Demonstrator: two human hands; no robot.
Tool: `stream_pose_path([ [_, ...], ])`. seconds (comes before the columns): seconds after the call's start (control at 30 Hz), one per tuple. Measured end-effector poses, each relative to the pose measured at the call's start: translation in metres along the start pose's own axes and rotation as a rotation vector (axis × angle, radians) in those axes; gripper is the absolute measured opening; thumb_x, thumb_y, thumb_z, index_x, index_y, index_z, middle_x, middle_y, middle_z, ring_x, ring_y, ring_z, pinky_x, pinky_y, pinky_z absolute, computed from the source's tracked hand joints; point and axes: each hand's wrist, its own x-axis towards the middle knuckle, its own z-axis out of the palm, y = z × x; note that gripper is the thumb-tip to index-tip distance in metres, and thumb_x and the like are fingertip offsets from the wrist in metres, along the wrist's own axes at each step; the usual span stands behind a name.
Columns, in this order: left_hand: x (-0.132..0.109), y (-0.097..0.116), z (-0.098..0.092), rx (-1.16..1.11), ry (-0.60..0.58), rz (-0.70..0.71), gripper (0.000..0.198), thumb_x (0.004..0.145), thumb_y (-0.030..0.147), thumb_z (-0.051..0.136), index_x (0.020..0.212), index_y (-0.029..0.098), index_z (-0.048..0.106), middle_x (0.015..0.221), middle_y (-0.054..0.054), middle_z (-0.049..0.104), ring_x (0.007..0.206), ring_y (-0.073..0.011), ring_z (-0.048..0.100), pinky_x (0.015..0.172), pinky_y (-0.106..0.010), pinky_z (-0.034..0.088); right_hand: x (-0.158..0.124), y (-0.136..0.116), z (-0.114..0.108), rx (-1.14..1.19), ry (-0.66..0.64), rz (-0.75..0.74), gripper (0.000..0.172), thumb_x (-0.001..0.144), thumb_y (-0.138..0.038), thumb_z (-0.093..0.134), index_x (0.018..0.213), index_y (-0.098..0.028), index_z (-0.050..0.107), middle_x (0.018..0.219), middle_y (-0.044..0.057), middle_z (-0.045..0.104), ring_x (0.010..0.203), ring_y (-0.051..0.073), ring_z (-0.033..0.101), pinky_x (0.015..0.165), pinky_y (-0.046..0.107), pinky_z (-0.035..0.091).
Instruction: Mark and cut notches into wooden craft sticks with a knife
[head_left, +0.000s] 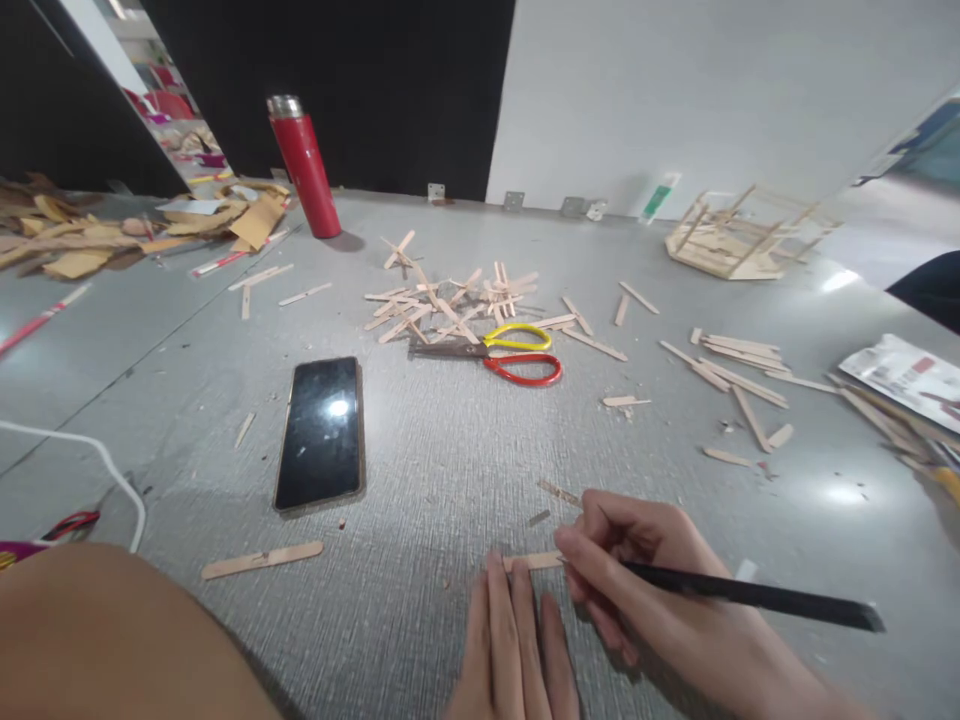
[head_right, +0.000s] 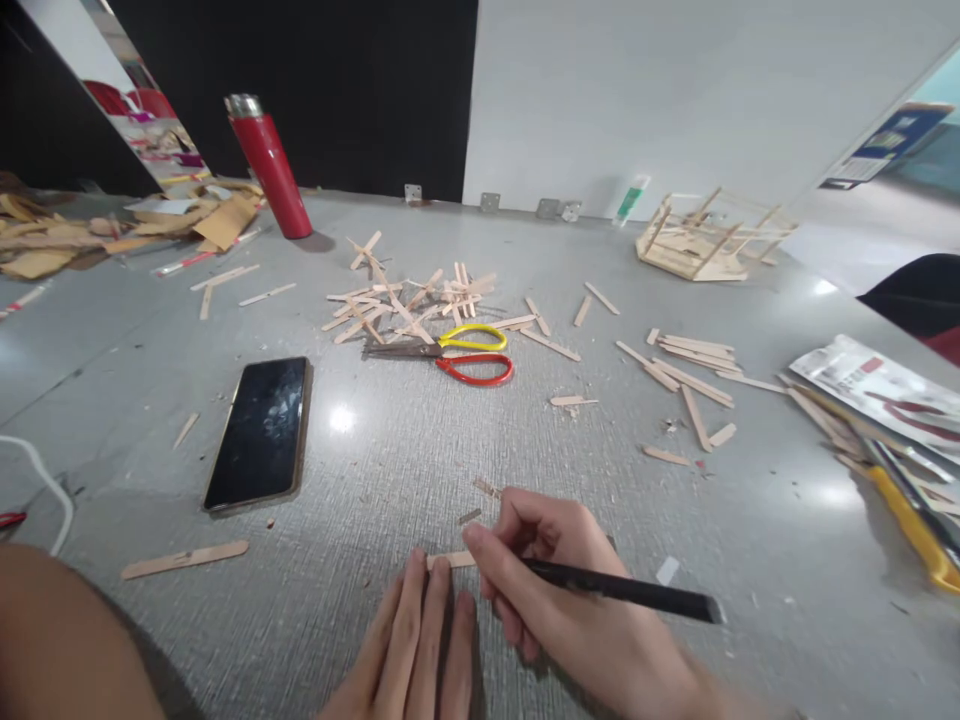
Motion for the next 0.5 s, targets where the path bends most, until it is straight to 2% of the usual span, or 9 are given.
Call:
stream_pose_path([
  [0.1, 0.002, 0.005, 0.007, -0.003, 0.08, -0.053, 0.034, 0.092, 0.036, 0.072, 0.109, 0.007, 0.072, 0.106, -0.018, 0.082, 0.103, -0.0374, 0.078, 0.103, -0.052, 0.049, 0.002, 0.001, -0.002, -0.024, 0.028, -0.008, 0.048, 0.099, -0.056, 0.066, 0.068, -0.021, 0.057, 0.047, -0.003, 0.058, 0.038, 0.007, 0.048, 0.04, 0.018, 0.036],
  [0.23, 0.009, 0.0, 0.005, -0.026, -0.018, -0.034, 0.031, 0.093, 0.033, 0.072, 0.113, 0.009, 0.071, 0.121, -0.019, 0.078, 0.112, -0.0358, 0.076, 0.102, -0.048, 0.053, 0.005, 0.002, -0.007, -0.03, 0.096, 0.013, 0.043, 0.099, -0.055, 0.068, 0.072, -0.022, 0.059, 0.052, -0.003, 0.06, 0.044, 0.009, 0.053, 0.043, 0.019, 0.042],
  [0.33, 0.016, -0.008, -0.001, -0.062, -0.004, -0.01, 0.026, 0.095, 0.033, 0.07, 0.11, 0.012, 0.072, 0.126, -0.015, 0.077, 0.12, -0.0378, 0.071, 0.104, -0.052, 0.05, 0.006, 0.0, -0.01, -0.025, 0.129, 0.032, 0.044, 0.099, -0.056, 0.066, 0.071, -0.022, 0.06, 0.051, -0.002, 0.062, 0.041, 0.009, 0.05, 0.041, 0.019, 0.041],
  [0.43, 0.023, -0.015, -0.007, -0.041, -0.001, 0.026, 0.028, 0.101, 0.035, 0.062, 0.115, 0.012, 0.072, 0.122, -0.014, 0.078, 0.116, -0.0383, 0.071, 0.096, -0.054, 0.049, 0.007, -0.005, -0.014, -0.105, 0.236, -0.061, 0.051, 0.098, -0.052, 0.069, 0.058, -0.022, 0.056, 0.039, -0.004, 0.053, 0.034, 0.007, 0.043, 0.037, 0.018, 0.035],
  [0.5, 0.026, -0.018, -0.009, -0.039, -0.036, 0.054, 0.031, 0.104, 0.036, 0.058, 0.12, 0.013, 0.071, 0.121, -0.014, 0.079, 0.112, -0.0372, 0.073, 0.095, -0.054, 0.047, 0.009, -0.008, -0.017, -0.176, 0.293, -0.111, 0.052, 0.095, -0.048, 0.072, 0.054, -0.022, 0.054, 0.037, -0.004, 0.05, 0.034, 0.007, 0.043, 0.037, 0.018, 0.035],
])
